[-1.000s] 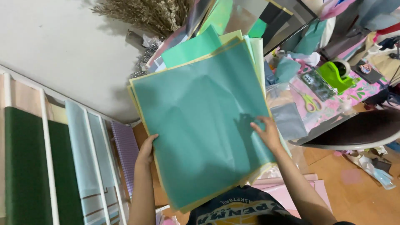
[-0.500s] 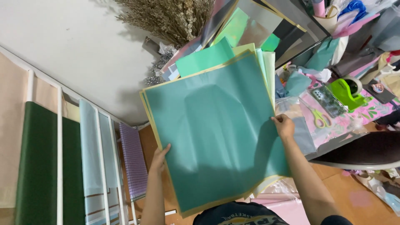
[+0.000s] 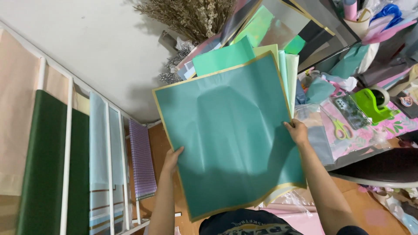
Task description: The person organizes large sheets of green and light green wrapping paper by folding them and placing them onto a white wall-mounted rack. They handle the paper by hand, folding it in half and then arranging it among other rolls already on the rack.
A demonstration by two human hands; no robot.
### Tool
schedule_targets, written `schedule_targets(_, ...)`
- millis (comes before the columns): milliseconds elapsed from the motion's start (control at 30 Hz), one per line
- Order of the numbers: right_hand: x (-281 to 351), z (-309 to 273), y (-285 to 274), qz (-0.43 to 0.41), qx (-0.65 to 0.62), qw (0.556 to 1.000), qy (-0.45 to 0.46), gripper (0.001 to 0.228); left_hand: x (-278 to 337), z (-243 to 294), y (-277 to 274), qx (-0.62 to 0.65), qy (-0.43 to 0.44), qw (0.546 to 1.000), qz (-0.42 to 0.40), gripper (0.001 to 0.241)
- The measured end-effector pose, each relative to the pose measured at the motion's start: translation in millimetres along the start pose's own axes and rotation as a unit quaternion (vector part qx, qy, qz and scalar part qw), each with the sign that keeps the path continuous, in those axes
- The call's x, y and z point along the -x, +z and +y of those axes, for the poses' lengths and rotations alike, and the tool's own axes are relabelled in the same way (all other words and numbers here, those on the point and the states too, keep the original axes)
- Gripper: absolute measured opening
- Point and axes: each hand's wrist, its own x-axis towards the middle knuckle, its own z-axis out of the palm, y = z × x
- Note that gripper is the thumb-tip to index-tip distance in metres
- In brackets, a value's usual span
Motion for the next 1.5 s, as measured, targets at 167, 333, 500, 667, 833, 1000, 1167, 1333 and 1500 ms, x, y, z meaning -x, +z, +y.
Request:
schedule_targets(167,-8,7,2,-0.008,-0.027,0.999,0.018,0.040,12,7,4,-0.021,-0.004,1.000,0.009,0.078)
schedule_targets(333,-25,22,11,-0.007,-0.012,1.000,0.008,0.036,-2,-18,-8,-0.030,0.045,0.998,0.020,0.067)
schedule_targets(500,-18,-31,-1,0.032,0.021,0.998,-0.048,0.028,26,-5,-19,-0.011,0.054,0.998,0.028,0.066)
schedule_targets(667,-27,-85,-19,0.068,-0.016,0.994,-0.085,0.024,72,-2,-27,0.000,0.096,0.994,0.051,0.066)
schedule_targets(833,-75,-160,-40,0.134,0.054,0.956,-0.257,0.026,74,-65,-9,0.176,0.120,0.965,0.152,0.058)
schedule_targets(1000,-65,-263,-72,0.112,0.101,0.937,-0.316,0.039,63,-97,56,0.322,0.022,0.922,0.214,0.070)
schedule_targets(1167,34,-224,-86,0.035,0.123,0.889,-0.440,0.050,89,-63,89,0.402,-0.032,0.896,0.187,0.087)
schedule_targets(1333,173,-103,-64,-0.034,0.295,0.811,-0.504,0.112,93,-52,88,0.426,-0.046,0.889,0.158,0.077)
schedule_targets(1500,231,-53,-9,0.093,0.189,0.827,-0.522,0.097,84,-53,96,0.449,-0.052,0.880,0.146,0.056)
